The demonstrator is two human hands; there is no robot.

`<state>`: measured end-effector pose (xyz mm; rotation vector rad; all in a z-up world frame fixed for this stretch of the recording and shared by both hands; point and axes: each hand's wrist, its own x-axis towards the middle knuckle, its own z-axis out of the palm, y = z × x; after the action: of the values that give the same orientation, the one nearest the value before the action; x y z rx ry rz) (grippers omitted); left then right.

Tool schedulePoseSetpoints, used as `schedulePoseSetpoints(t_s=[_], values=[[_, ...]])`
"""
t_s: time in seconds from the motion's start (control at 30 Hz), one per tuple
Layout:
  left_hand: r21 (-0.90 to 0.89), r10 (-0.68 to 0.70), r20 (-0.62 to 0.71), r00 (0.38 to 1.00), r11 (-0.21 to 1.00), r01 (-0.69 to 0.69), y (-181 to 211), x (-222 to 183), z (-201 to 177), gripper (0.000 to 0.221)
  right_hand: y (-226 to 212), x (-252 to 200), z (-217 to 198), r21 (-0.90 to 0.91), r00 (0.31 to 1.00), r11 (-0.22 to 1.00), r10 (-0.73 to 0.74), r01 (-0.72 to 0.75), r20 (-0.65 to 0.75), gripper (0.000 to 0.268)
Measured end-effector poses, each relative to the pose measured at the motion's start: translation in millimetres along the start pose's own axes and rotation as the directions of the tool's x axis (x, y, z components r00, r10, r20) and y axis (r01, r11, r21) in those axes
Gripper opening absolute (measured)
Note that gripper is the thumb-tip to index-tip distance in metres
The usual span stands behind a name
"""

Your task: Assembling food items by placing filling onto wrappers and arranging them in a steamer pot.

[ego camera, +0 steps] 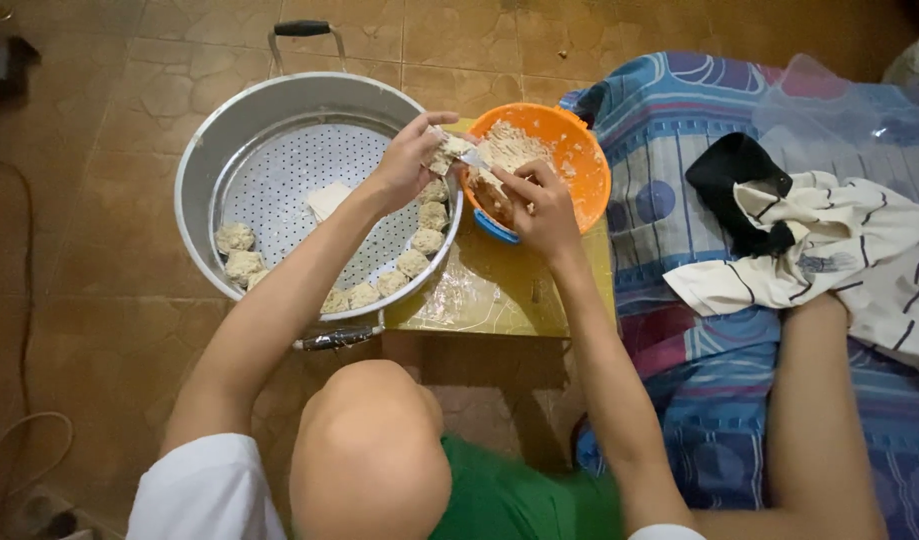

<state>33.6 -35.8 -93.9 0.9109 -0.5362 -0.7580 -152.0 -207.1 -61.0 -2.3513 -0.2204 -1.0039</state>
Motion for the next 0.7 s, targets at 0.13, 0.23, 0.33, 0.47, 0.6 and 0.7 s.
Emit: schedulePoseSetpoints(t_s=[0.13, 0.23, 0.33, 0.47, 0.6, 0.7], values=[[0.021, 0.028, -0.007, 1.000, 0.999, -0.028, -11, 5, -8, 0.043, -11, -2, -4, -0.033, 0.999, 0.999, 0.023, -0.024, -0.033, 0.028], [0.090, 0.051, -0.014, 0.999, 0.995, -0.050, -12, 7, -7, 0.042, -12, -3, -4, -0.104, 0.997, 0.994, 0.009, -0.017, -0.077, 0.024], [0.051, 0.086, -0.048, 0.995, 0.995, -0.083, -10, 6, -7, 0.041, -13, -3, -4, -0.093, 0.993, 0.995, 0.035, -0.045, -0.110, 0.023], [-0.020, 0.101, -0.071, 0.992, 0.995, -0.102, -5, 3, -10, 0.040, -16, 2, -5, -0.019, 0.987, 0.998, 0.049, -0.053, -0.152, 0.023], [-0.061, 0.059, -0.040, 0.997, 0.996, -0.061, -11, 11, -13, 0.038, -15, 2, -1, 0.013, 0.995, 1.000, 0.020, -0.019, -0.097, 0.027], [-0.123, 0.059, -0.016, 0.998, 0.991, -0.060, -16, 12, -8, 0.041, -5, -1, 1, -0.061, 0.999, 0.998, -0.014, 0.011, -0.036, 0.030]])
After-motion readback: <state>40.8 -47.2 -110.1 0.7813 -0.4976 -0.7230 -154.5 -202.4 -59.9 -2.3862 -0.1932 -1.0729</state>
